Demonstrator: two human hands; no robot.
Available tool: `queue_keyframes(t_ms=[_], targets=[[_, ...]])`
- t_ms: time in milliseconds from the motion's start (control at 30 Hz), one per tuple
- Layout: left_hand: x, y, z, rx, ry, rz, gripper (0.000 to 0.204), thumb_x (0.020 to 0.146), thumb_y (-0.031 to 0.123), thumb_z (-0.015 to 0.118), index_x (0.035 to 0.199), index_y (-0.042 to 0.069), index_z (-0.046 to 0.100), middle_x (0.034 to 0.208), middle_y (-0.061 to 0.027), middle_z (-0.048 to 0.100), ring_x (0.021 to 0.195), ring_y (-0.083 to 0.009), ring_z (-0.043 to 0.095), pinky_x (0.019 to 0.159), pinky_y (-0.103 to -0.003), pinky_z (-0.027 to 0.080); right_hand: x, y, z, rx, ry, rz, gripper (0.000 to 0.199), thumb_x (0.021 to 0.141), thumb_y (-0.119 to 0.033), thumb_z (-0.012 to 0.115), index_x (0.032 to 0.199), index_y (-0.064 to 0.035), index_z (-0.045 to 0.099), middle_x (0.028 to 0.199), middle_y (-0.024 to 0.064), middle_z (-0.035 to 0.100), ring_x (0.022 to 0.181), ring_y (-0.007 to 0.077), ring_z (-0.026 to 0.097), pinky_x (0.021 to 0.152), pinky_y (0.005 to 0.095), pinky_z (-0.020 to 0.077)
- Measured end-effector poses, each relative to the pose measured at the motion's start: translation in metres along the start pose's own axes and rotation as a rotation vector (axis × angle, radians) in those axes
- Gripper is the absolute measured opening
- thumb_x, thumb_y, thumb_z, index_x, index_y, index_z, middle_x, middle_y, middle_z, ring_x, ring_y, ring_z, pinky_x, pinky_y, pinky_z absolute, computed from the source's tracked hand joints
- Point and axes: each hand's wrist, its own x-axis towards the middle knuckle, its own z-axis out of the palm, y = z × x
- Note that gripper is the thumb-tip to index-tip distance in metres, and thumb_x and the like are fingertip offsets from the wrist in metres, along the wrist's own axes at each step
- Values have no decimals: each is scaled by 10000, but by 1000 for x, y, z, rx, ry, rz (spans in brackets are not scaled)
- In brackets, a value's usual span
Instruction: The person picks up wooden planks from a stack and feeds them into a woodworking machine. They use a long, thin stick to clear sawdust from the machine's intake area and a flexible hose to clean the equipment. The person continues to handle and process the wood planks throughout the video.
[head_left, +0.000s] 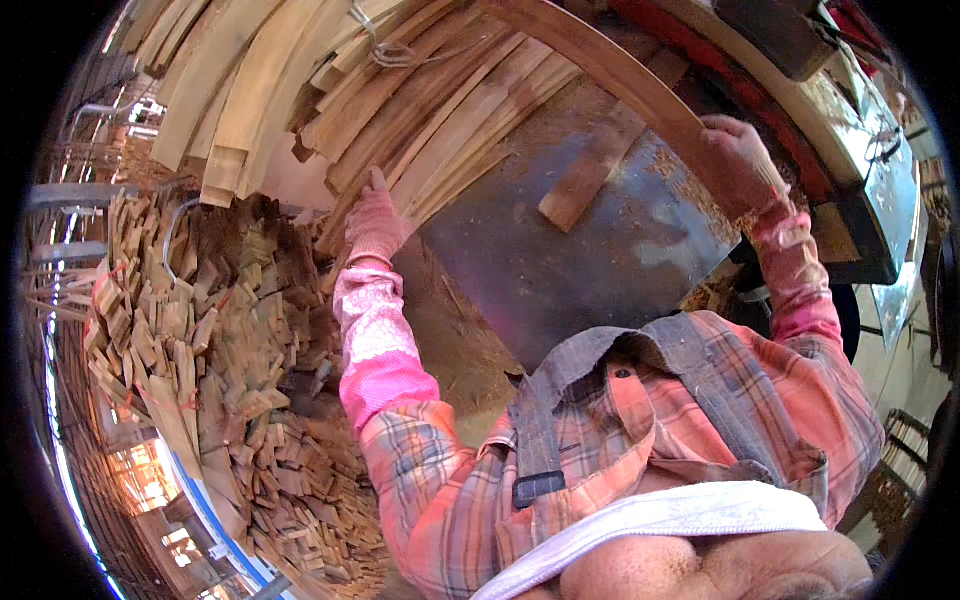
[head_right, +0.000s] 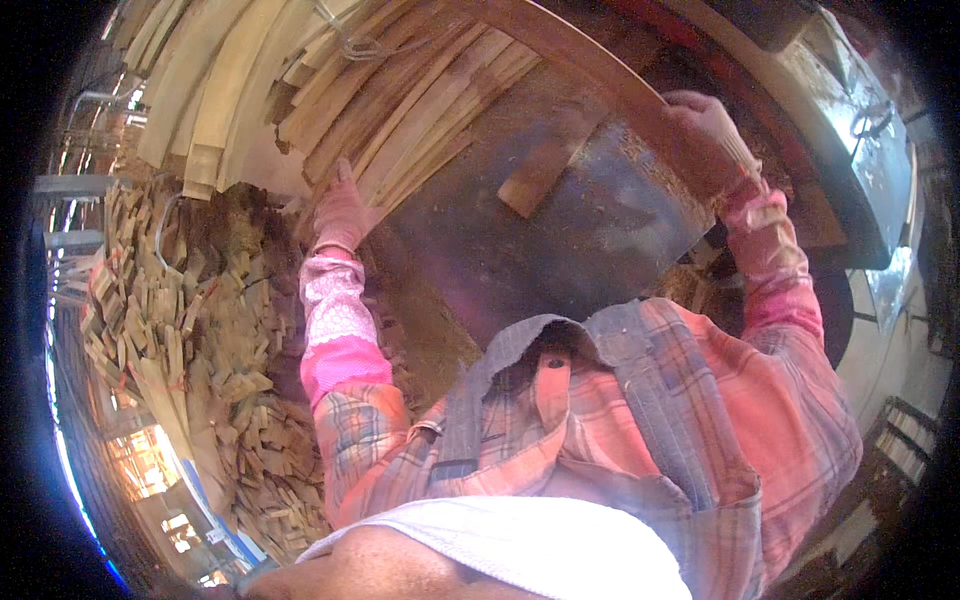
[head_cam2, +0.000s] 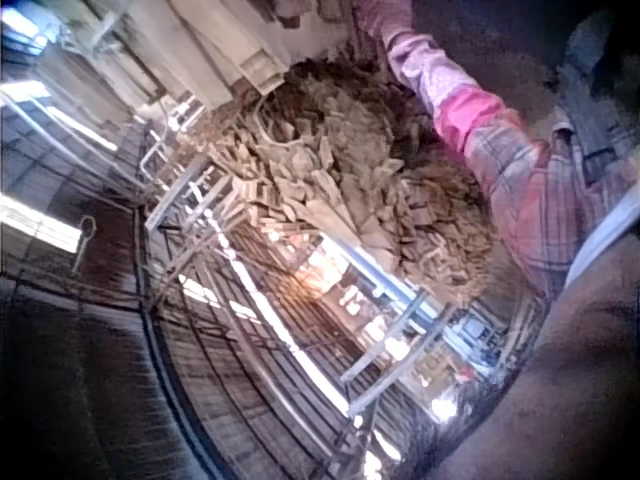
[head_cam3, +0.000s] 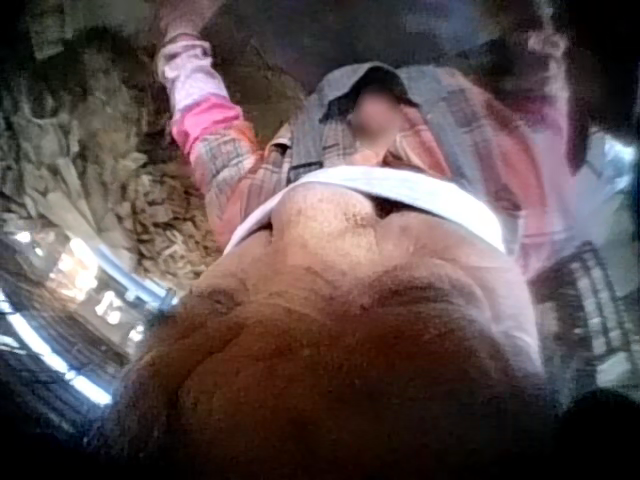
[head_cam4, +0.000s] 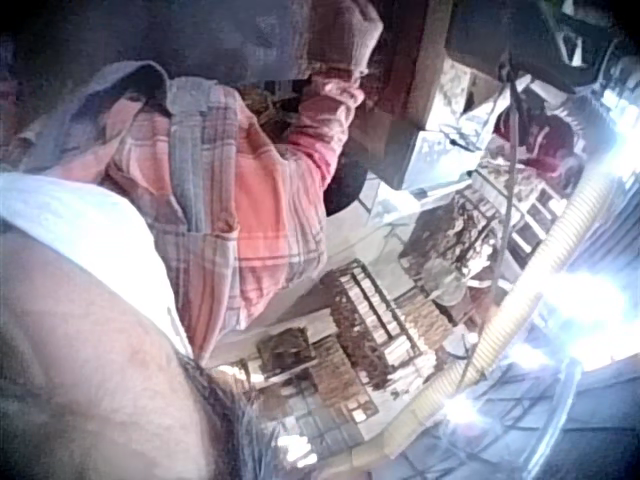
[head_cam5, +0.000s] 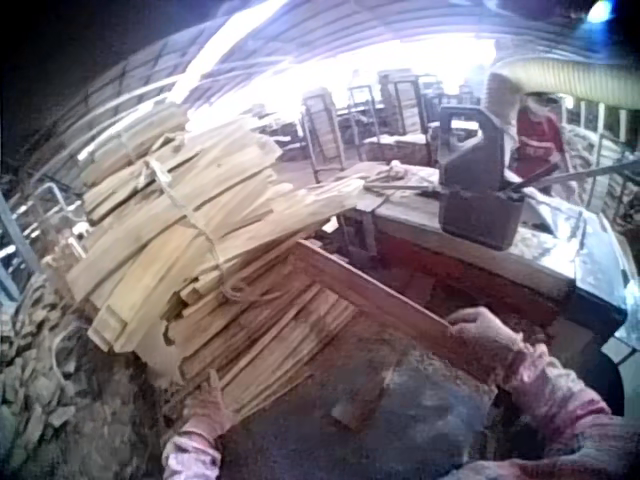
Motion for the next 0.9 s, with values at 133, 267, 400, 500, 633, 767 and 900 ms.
queue_keyframes(t_ms=[133, 267, 400, 500, 633, 767, 900], targets=[[11, -14, -1, -66, -32, 38, 1065, 741, 312, 821, 1584, 49, 228, 1480, -227, 502, 1318, -372, 550, 1096, -437, 458, -20, 81, -24, -247, 93, -114, 280, 915, -115, 624, 1149, 10, 714, 1116, 98, 720, 1005, 180, 677, 907, 304, 532], [9, -27, -16, -265, -173, 132, 971, 722, 269, 846, 1523, -13, 374, 1436, -228, 556, 1294, -340, 576, 1087, -389, 461, -84, 32, 6, -1181, -100, -430, 258, 917, -101, 586, 1118, -32, 733, 1107, 95, 727, 990, 208, 691, 897, 323, 543], [21, -43, -3, -641, -335, 63, 961, 723, 266, 868, 1492, -71, 401, 1411, -197, 588, 1261, -297, 594, 1063, -355, 455, -79, 95, -12, -708, -15, -142, 264, 907, -123, 594, 1110, -13, 721, 1054, 92, 724, 927, 217, 688, 837, 348, 535], [41, -58, 4, -614, -412, 19, 745, 726, 261, 851, 1330, -84, 584, 1311, -195, 659, 1226, -301, 616, 1041, -377, 467, -70, 97, 12, -362, 202, 168, 369, 899, -236, 629, 1169, 8, 685, 1006, 101, 712, 919, 199, 666, 832, 337, 521], [49, -38, 1, -256, -326, 1, 706, 751, 382, 838, 1260, -63, 638, 1246, -188, 691, 1163, -301, 648, 1011, -404, 493, -72, 99, 21, -432, 260, 214, 416, 855, -298, 629, 1160, -26, 703, 1039, 160, 730, 990, 278, 691, 899, 392, 510], [38, -32, -1, -557, -365, 54, 730, 743, 428, 846, 1256, -52, 646, 1246, -171, 681, 1145, -294, 638, 1013, -390, 480, -75, 102, 19, -351, 286, 216, 410, 869, -311, 617, 1171, -48, 706, 1035, 139, 732, 985, 272, 692, 892, 388, 509], [26, -43, 35, -929, -324, 140, 636, 789, 401, 823, 1205, -57, 675, 1171, -151, 707, 1050, -299, 656, 997, -372, 473, -73, 98, 24, -380, 268, 264, 406, 875, -307, 622, 1184, -58, 707, 1060, 125, 738, 1002, 265, 692, 905, 372, 512]])
